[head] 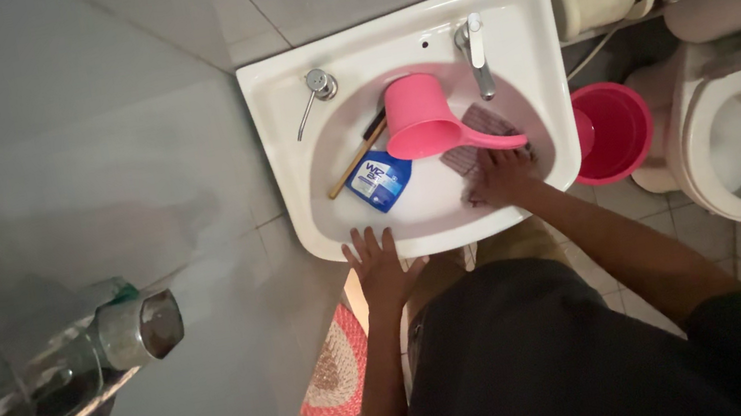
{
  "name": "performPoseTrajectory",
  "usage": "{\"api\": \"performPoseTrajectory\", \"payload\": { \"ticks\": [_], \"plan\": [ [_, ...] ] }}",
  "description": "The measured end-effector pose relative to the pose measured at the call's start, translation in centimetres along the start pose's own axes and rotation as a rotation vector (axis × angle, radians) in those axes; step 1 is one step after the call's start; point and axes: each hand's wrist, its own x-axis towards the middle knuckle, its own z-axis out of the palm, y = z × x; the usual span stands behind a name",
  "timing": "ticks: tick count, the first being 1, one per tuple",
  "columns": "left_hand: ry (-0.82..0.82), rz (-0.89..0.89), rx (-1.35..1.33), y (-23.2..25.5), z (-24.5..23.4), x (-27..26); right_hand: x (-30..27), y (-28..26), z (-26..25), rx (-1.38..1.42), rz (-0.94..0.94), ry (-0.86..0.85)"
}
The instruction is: The person cleans a bathroom sink using a cloth, wipes the basin and faucets, and handles a bottle of cleaner and a plastic scoop.
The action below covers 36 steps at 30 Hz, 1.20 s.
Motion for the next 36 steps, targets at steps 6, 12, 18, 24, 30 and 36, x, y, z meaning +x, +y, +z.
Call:
{"api": "performPoseTrajectory", "payload": {
  "ticks": [6,12,18,24,30,36],
  "plan": [
    [-0.036,-0.004,0.048,-0.1,0.2,0.0,2.0,-2.8,2.7,-0.266,-0.436,-0.093],
    [0.024,0.026,0.067,-0.2,0.4,0.0,2.9,-4.2,5.0,-0.217,-0.750,0.113],
    [-0.018,-0.005,0.053,-0.1,0.5,0.0,3.5,1.8,4.0,-0.120,-0.241,0.588],
    [0.030,0.023,0.066,-0.3,0.9,-0.1,2.5,1.0,3.7,-0.156,-0.760,0.310],
    [-0.009,0.035,0.117,-1.1,2.1,-0.1,-2.2,-7.1,-1.7,0.544,-0.349,-0.451],
    [0.079,0.062,0.090,-1.7,3.1,-0.1,-10.2,-11.8,-6.3,0.252,-0.486,-0.035]
  ]
}}
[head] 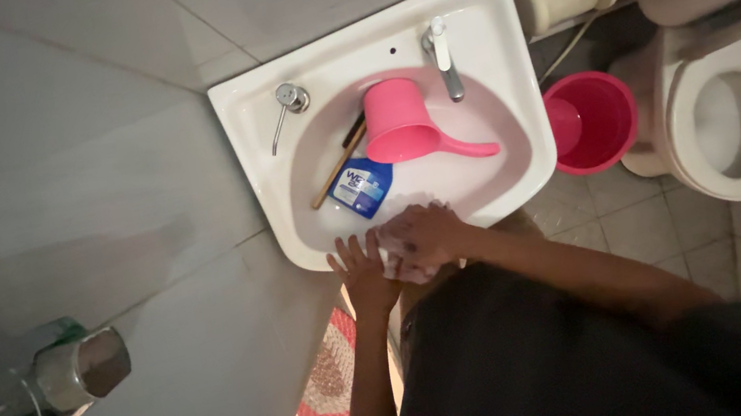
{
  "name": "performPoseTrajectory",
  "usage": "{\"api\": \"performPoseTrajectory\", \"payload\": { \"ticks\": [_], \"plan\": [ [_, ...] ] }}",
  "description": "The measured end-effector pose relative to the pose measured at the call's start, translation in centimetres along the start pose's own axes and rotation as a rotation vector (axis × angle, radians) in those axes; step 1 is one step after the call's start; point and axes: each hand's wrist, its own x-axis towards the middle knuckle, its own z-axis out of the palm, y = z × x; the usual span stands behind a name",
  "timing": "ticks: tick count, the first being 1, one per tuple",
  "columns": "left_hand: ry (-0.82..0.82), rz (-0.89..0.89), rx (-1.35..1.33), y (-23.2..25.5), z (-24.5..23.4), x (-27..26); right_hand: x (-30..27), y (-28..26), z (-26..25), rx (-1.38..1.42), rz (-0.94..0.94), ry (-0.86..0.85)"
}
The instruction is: The person cleans a bathroom sink using a cloth, wipes the basin and faucets, and handles a bottle of cleaner and a plastic scoop.
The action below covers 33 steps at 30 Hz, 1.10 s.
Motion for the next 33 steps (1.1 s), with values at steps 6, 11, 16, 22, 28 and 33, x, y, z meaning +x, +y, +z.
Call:
{"api": "performPoseTrajectory", "payload": {
  "ticks": [6,11,16,22,28,33],
  "plan": [
    [-0.131,-0.065,-0.047,1.7,-3.6,0.9,-7.6,10.2,-0.9,-0.303,-0.012,0.271],
    [-0.138,-0.041,-0.013,1.9,-4.2,0.5,-7.0,13.9,0.2,-0.345,-0.004,0.342],
    [-0.136,-0.037,0.014,1.6,-3.6,0.7,-4.3,4.7,1.2,-0.191,0.110,0.111],
    [-0.213,-0.103,-0.031,2.2,-4.3,1.2,-7.7,6.1,3.6,-0.150,-0.137,0.487],
    [-0.116,-0.152,-0.724,2.7,2.1,6.8,-12.9,10.6,1.9,-0.249,0.106,0.466],
    [-0.141,-0.686,-1.419,7.1,4.9,15.9,-13.1,10.4,2.4,-0.223,0.135,0.534]
  ]
}}
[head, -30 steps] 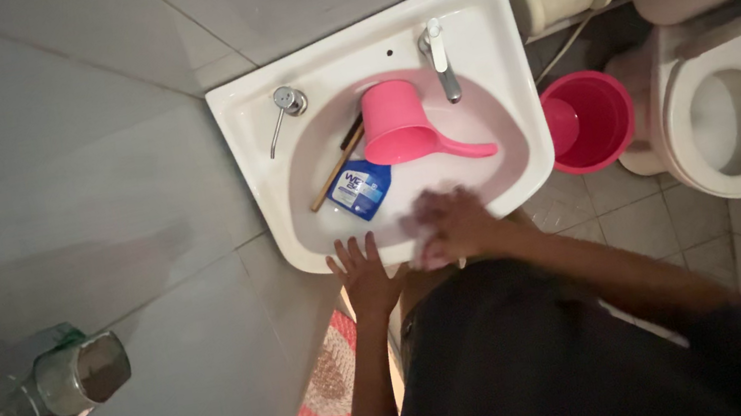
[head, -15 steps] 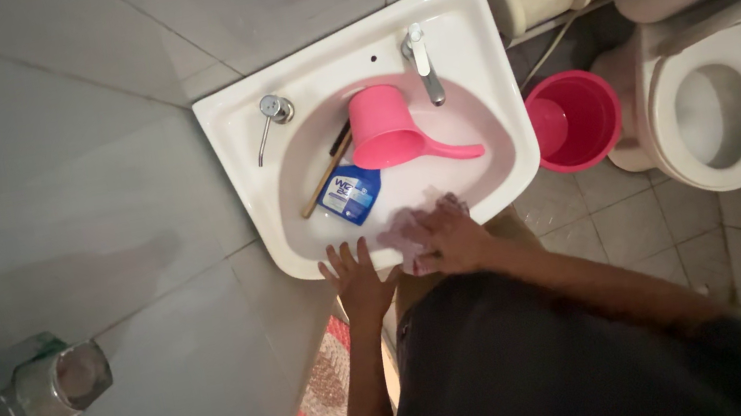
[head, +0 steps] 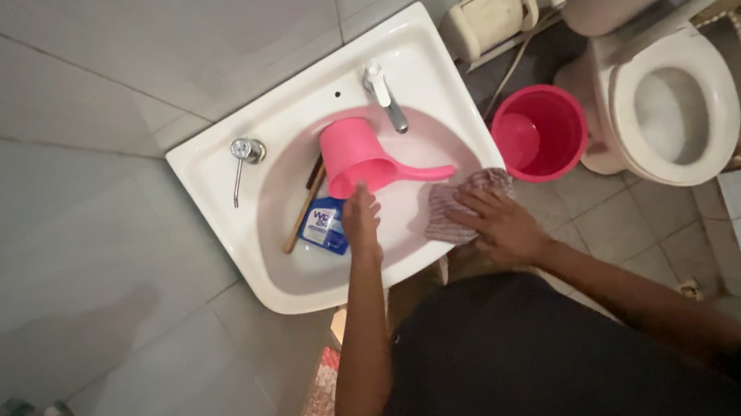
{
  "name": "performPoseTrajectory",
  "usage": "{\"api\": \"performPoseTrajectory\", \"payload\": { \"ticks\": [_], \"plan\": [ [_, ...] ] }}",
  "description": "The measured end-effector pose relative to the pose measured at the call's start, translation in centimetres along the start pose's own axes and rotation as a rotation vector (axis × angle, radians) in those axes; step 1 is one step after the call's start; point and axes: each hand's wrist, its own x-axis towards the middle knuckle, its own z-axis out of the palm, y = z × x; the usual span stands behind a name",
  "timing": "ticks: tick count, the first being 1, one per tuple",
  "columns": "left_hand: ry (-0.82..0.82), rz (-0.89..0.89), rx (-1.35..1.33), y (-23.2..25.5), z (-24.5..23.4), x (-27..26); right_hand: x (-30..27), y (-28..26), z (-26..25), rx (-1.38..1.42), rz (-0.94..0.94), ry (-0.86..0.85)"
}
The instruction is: The person cleans a bathroom sink using a cloth, wipes the basin and faucets, and handles a bottle of cleaner and a plastic scoop.
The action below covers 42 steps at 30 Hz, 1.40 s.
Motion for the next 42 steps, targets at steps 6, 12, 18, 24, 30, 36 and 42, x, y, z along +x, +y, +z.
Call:
{"api": "performPoseTrajectory", "payload": {
  "ticks": [6,12,18,24,30,36,42],
  "plan": [
    [0.050,-0.078,-0.278,1.6,3.7,4.4,-0.3,0.0,0.9,0.052,0.009,0.068],
    [0.119,-0.048,-0.321,1.8,3.0,4.8,-0.6,0.1,0.3,0.106,-0.006,0.075],
    [0.156,0.070,-0.278,3.1,-2.9,-1.5,-0.7,0.8,0.4,0.124,-0.003,-0.016],
    [0.068,0.188,-0.402,2.6,-10.2,-8.6,2.1,2.9,-1.6,-0.231,-0.062,0.095],
    [0.108,0.156,-0.515,1.0,-11.3,-10.2,10.4,3.0,-4.7,-0.680,-0.047,-0.482],
    [0.149,0.100,-0.566,1.6,-10.5,-12.9,19.0,8.0,4.2,-0.520,-0.109,-0.296],
    [0.213,0.041,-0.635,-0.2,-11.6,-13.7,25.9,6.7,9.1,-0.575,-0.244,-0.135]
  ]
}}
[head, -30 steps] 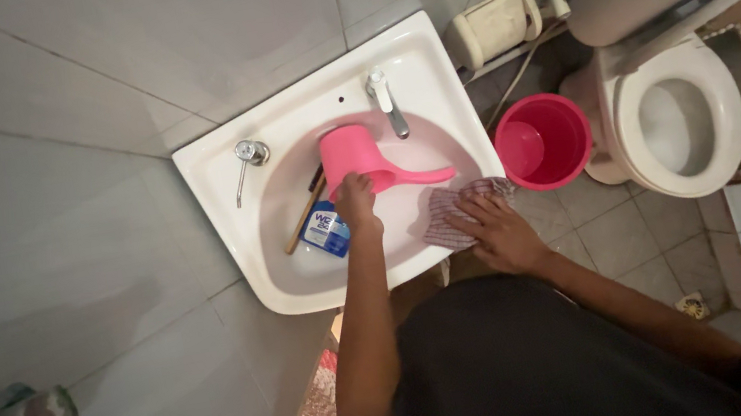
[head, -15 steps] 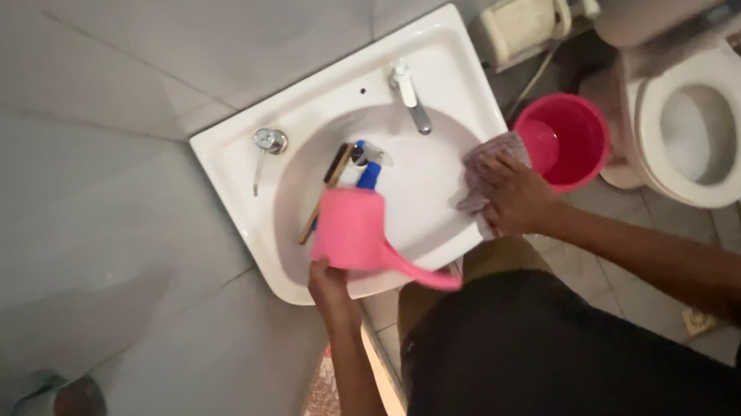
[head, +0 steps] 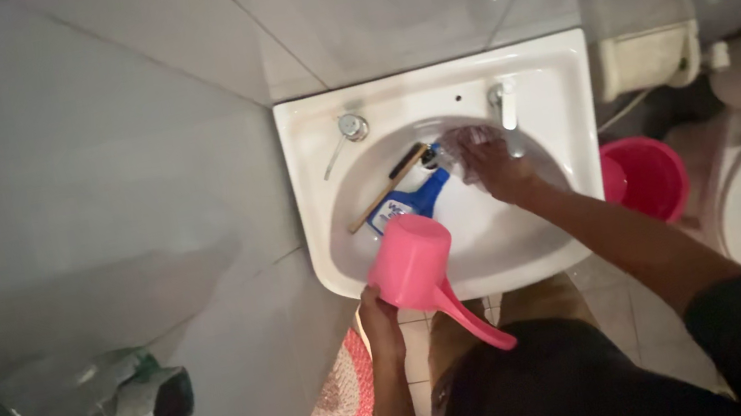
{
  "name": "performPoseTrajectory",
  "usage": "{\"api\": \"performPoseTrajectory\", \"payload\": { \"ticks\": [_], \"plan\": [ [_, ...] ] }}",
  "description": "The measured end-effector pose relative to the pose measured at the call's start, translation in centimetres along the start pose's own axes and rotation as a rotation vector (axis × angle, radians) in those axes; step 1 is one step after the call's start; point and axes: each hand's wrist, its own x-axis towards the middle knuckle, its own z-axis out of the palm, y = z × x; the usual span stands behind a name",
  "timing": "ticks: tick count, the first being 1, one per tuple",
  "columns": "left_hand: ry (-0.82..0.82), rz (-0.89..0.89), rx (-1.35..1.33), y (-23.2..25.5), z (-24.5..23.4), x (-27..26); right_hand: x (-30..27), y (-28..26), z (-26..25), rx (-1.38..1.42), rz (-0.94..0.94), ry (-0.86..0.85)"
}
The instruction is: The person cleans a bathroom sink using a cloth, wipes the basin and faucets, and handles a bottle of cleaner and a plastic scoop.
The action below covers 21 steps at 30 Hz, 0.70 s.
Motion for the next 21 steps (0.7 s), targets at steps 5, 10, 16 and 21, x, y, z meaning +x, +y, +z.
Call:
{"api": "performPoseTrajectory", "payload": {
  "ticks": [5,10,16,21],
  "plan": [
    [0.040,-0.013,-0.038,-1.3,-1.9,1.1,-2.0,-0.7,-1.9,0.266,0.071,-0.142],
    [0.024,-0.019,-0.121,-0.8,-1.6,1.8,-8.9,-0.9,-8.4,0.225,-0.036,-0.341],
    [-0.179,-0.012,-0.103,1.4,-0.5,1.4,-11.4,-4.7,-12.1,0.462,-0.044,-0.558],
    [-0.163,-0.037,-0.134,3.2,0.7,2.0,-7.6,-12.5,-8.5,1.064,0.006,-0.728]
  ]
}}
